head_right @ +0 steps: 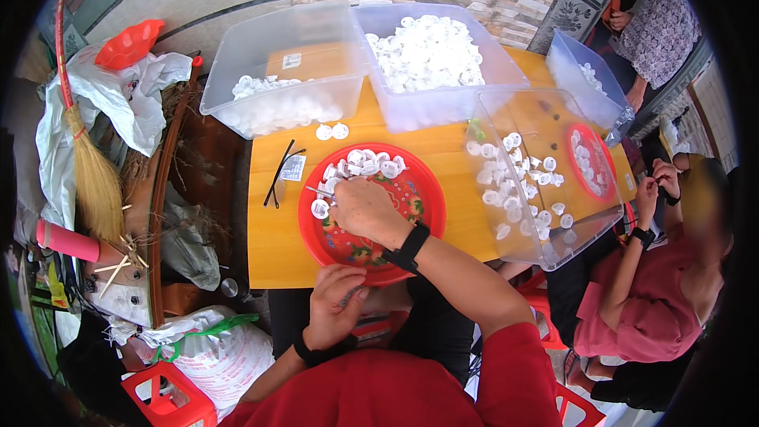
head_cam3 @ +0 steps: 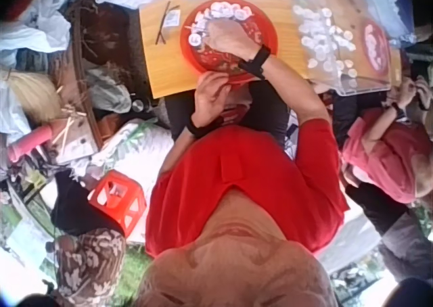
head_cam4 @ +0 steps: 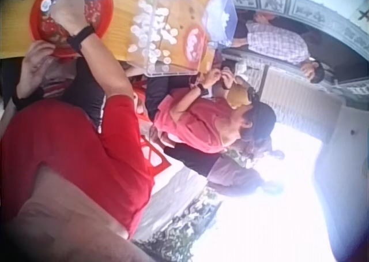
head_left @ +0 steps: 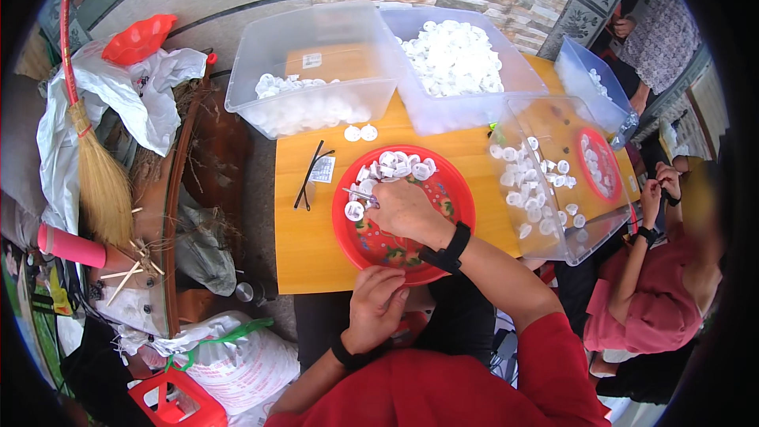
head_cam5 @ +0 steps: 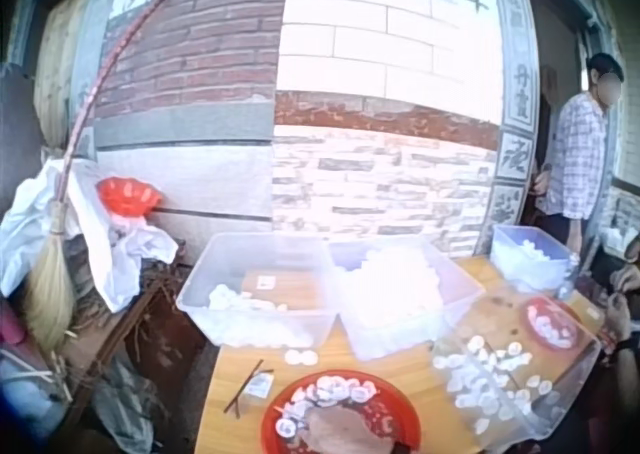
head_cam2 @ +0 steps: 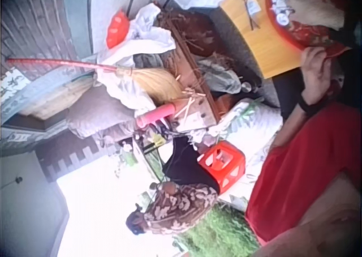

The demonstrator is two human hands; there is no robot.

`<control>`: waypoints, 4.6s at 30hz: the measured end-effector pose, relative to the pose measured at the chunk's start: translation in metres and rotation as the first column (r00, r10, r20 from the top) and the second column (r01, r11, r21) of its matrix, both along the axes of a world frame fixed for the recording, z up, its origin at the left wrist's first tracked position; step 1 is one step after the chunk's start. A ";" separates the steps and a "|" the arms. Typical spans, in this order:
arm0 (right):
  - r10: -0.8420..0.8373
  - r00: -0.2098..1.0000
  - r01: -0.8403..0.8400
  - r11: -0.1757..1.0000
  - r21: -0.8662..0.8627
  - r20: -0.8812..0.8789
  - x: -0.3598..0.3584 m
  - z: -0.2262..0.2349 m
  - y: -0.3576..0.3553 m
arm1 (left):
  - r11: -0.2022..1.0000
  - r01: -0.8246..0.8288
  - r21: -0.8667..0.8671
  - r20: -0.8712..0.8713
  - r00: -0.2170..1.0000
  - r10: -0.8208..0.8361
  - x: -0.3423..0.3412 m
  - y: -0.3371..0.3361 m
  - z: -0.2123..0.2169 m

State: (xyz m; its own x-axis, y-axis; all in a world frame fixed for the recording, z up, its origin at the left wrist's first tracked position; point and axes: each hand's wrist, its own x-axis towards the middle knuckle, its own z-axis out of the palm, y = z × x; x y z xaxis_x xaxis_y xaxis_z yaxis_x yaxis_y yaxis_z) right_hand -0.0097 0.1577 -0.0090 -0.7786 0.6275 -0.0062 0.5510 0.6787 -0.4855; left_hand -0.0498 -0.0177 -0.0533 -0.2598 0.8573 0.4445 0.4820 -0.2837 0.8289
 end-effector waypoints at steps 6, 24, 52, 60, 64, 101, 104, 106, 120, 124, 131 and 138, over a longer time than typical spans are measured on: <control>-0.018 0.998 0.021 0.999 -0.045 0.063 0.003 -0.003 0.005 | 1.000 0.027 -0.014 0.036 0.999 -0.027 -0.003 -0.001 0.003; -0.011 0.947 -0.007 0.998 -0.055 -0.320 0.096 0.025 -0.095 | 0.975 0.205 0.089 0.935 0.319 -0.152 0.019 0.006 0.006; -0.552 0.767 0.108 0.612 -0.783 -0.326 0.112 0.021 -0.097 | 0.956 0.265 0.125 0.842 0.482 -0.244 0.020 0.001 0.026; -0.412 0.806 -0.054 0.664 -0.746 -0.425 0.112 0.017 -0.104 | 0.962 0.273 0.026 0.781 0.595 -0.190 0.005 -0.004 0.018; -0.413 0.802 -0.075 0.646 -0.760 -0.431 0.111 0.015 -0.104 | 0.962 0.271 0.029 0.883 0.444 -0.151 0.008 -0.007 0.019; -0.181 0.885 0.026 0.940 -0.342 -0.430 0.131 0.023 -0.126 | 0.971 0.195 0.141 0.902 0.379 -0.207 0.005 -0.004 0.021; -0.165 0.884 0.016 0.946 -0.323 -0.438 0.131 0.022 -0.126 | 0.973 0.187 0.138 0.901 0.384 -0.202 0.005 -0.003 0.020; -0.168 0.878 0.023 0.949 -0.313 -0.447 0.131 0.021 -0.126 | 0.971 0.195 0.141 0.881 0.422 -0.213 0.005 -0.004 0.016; -0.007 0.943 -0.018 0.997 -0.071 -0.334 0.129 0.023 -0.117 | 0.981 0.186 0.058 0.868 0.475 -0.142 0.008 -0.006 0.020; -0.020 0.966 0.000 0.997 -0.077 -0.258 0.127 0.029 -0.117 | 0.971 0.227 0.070 0.866 0.470 -0.172 0.008 -0.005 0.020; 0.004 0.957 -0.044 0.990 -0.134 -0.289 0.128 0.026 -0.110 | 0.968 0.249 0.016 0.881 0.455 -0.132 0.008 -0.002 0.022; -0.044 0.923 -0.112 0.920 -0.375 -0.383 0.129 0.024 -0.104 | 0.969 0.246 0.020 0.885 0.446 -0.131 0.008 -0.003 0.021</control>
State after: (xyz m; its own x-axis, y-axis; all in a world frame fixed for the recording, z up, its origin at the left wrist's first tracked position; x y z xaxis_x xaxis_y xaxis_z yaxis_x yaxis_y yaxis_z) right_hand 0.1190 0.0541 0.0155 -0.7908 0.6093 0.0575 0.2536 0.4117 -0.8753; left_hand -0.0417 -0.0205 -0.0326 -0.2877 0.9577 -0.0063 -0.5682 -0.1654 0.8061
